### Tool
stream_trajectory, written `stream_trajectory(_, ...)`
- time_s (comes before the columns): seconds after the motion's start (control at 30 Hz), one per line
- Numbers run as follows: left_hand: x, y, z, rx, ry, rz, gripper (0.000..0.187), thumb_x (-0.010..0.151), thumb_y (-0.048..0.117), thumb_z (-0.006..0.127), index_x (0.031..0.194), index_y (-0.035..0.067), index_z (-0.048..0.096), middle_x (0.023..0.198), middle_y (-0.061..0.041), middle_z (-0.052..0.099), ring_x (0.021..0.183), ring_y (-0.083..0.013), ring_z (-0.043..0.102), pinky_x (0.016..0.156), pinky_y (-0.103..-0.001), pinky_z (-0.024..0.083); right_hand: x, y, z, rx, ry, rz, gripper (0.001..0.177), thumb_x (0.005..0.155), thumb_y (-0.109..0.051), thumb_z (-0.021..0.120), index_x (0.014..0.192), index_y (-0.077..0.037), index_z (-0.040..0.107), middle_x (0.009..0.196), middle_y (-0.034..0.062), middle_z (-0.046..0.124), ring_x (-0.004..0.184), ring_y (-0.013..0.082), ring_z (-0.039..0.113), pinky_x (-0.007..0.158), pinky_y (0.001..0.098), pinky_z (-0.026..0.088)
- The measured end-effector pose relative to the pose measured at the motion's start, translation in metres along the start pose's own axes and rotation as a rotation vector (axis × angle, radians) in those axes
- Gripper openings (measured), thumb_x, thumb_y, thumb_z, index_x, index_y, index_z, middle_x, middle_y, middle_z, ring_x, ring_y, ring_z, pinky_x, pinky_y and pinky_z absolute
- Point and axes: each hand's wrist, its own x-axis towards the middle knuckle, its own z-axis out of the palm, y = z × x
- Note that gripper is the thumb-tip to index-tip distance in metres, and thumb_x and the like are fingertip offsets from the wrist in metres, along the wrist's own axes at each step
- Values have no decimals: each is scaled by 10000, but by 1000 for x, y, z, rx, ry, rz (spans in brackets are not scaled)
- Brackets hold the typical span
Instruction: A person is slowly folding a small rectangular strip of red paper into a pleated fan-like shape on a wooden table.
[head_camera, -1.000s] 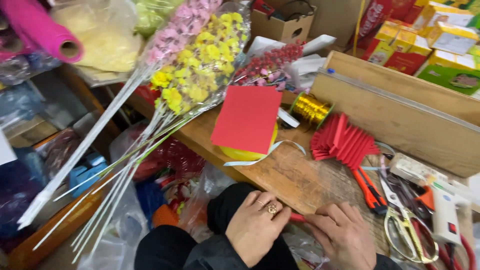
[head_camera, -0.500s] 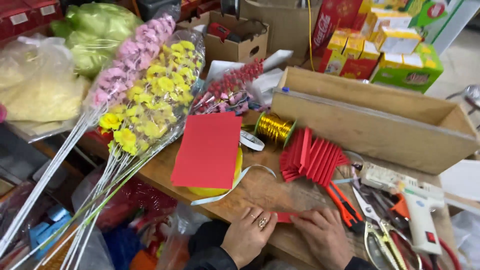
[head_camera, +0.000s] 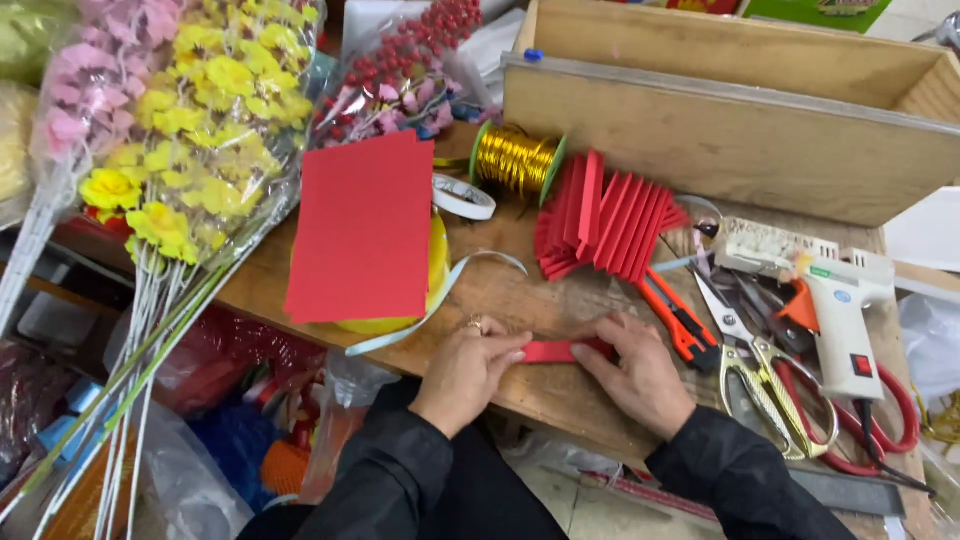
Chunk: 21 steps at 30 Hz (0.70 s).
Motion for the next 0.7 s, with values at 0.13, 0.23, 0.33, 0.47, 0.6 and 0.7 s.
stream_trajectory(0.13,3,2,-4,29,-23,10,276,921,362,758,1175,277,824,1049,-81,690,977,-391,702,859,-467,577,1,6,9,-36,67,-35,145,877,-258,815,1020,-232,822,911,49,700,934,316,702,802,432,504)
stream_trajectory(0.23,0,-4,4,74,-18,19,277,938,395,734,1192,317,809,1059,-51,652,992,-378,691,874,-460,559,-4,8,11,-42,103,-76,146,885,-237,810,1028,-218,829,934,67,682,962,351,680,815,449,513)
stream_trajectory(0.33,-5,-2,2,179,9,54,290,963,449,685,1223,371,786,1043,-4,602,1031,-331,639,901,-454,498,-6,3,13,-98,145,-179,178,902,-243,784,1072,-263,833,971,39,683,987,333,664,835,442,520)
stream_trajectory(0.47,-6,0,3,266,33,101,298,977,455,649,1256,410,743,1038,22,555,1083,-286,561,924,-459,428,-17,-22,11,-300,192,-338,265,947,-238,726,1204,-256,789,1161,11,689,1181,300,609,917,435,466)
stream_trajectory(0.6,-8,8,-2,288,56,111,235,973,437,655,1184,415,758,1024,40,544,1071,-260,546,924,-435,409,-31,-47,26,-397,188,-412,340,1008,-296,666,1331,-214,734,1282,18,696,1291,290,580,993,408,431)
stream_trajectory(0.7,-9,16,-6,303,63,139,257,972,331,695,1190,253,806,1007,10,578,1056,-279,516,836,-490,368,-36,-63,30,-602,156,-394,526,1014,-450,571,1411,-115,654,1316,67,681,1178,303,593,1002,464,427)
